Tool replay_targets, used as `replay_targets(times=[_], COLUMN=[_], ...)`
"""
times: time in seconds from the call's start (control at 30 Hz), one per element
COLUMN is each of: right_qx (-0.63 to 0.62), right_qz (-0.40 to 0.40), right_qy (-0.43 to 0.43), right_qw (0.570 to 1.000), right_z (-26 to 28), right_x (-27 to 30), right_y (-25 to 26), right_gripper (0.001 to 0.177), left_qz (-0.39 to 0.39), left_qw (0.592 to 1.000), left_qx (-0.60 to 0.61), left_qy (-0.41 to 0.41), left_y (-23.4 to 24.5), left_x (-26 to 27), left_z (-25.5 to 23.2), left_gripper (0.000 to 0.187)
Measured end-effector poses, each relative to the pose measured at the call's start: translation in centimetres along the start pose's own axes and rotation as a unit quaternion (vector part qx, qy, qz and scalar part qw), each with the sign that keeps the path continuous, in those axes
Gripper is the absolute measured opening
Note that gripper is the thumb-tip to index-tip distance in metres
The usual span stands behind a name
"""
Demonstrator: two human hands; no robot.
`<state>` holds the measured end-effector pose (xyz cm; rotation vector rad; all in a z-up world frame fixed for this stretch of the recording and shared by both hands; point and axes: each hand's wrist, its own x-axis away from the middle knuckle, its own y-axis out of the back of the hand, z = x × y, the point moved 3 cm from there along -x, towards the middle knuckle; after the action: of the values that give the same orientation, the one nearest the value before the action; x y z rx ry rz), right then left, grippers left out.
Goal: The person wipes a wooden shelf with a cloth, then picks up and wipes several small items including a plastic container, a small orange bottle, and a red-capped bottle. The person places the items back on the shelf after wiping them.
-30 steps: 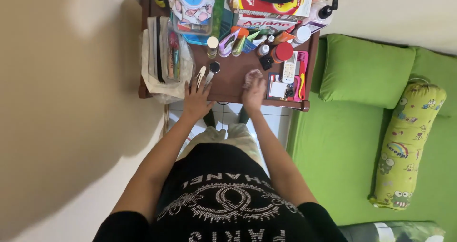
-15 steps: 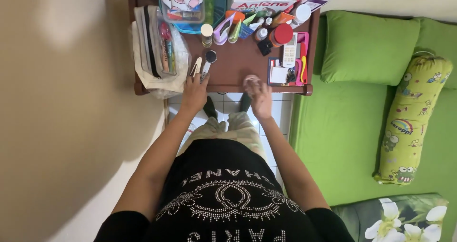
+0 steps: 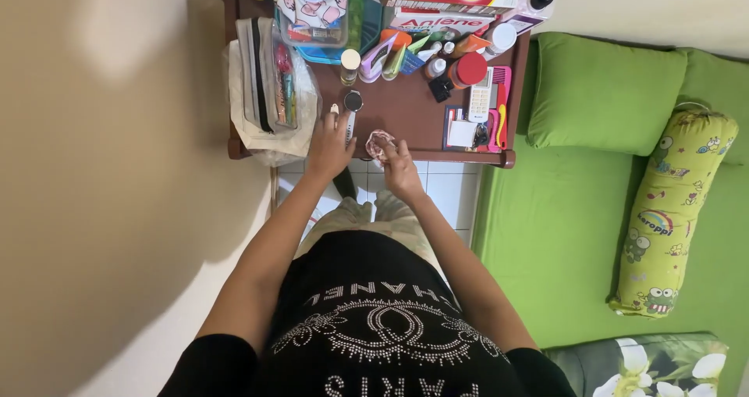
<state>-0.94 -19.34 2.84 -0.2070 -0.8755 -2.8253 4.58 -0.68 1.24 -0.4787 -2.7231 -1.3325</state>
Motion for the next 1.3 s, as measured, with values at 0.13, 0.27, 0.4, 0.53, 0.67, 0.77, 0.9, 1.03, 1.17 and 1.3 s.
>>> replay_targets(times=[0.13, 0.27, 0.4, 0.53, 0.67, 0.77, 0.9, 1.03, 1.17, 1.3], right_qx=[0.059, 0.062, -0.002, 0.065, 0.051, 0.01, 0.077, 0.005, -0.03, 0.057], right_qz=[0.013, 0.01, 0.073, 0.099, 0.084, 0.083, 0.07, -0.009, -0.05, -0.084], right_qy=[-0.019, -0.128, -0.205, -0.148, -0.091, -0.122, -0.115, -0.111, -0.117, -0.081], right_qw=[0.998, 0.99, 0.976, 0.982, 0.991, 0.989, 0.988, 0.994, 0.991, 0.992], right_z=[-0.3, -5.5, -1.9, -0.6, -1.2, 2.3, -1.4, -6.2, -2.4, 1.7], right_x=[-1.4, -5.9, -9.6, -10.8, -10.7, -9.4, -7.3, -5.8, -6.7, -9.9], right_y=[0.1, -2.5, -2.8, -4.3, -5.6, -3.5, -2.0, 2.0, 8.7, 10.9], right_gripper=[0.056, 0.064, 0.052, 0.078, 0.078, 0.083, 0.052, 0.038, 0.032, 0.034], left_qz=[-0.074, -0.056, -0.038, -0.028, -0.041, -0.1, -0.134, -0.173, -0.242, -0.231], left_qw=[0.995, 0.995, 0.996, 0.998, 0.998, 0.988, 0.978, 0.974, 0.958, 0.956], left_qx=[-0.061, -0.082, -0.074, -0.059, -0.033, -0.031, -0.075, 0.019, 0.037, 0.021], left_qy=[-0.031, -0.008, -0.002, -0.005, -0.044, -0.113, -0.139, -0.145, -0.152, -0.18], left_y=[-0.3, -1.0, 0.1, 0.6, 1.2, 1.3, 4.0, 6.0, 9.2, 12.3], left_x=[-0.9, -1.4, -1.3, -1.2, -0.4, 0.6, 1.9, 0.5, -4.4, -8.7], left_z=[1.4, 3.5, 3.5, 3.1, 2.9, 2.5, 0.0, -2.5, -5.4, -8.3], left_gripper=[0.064, 0.063, 0.064, 0.064, 0.065, 0.062, 0.06, 0.053, 0.063, 0.064])
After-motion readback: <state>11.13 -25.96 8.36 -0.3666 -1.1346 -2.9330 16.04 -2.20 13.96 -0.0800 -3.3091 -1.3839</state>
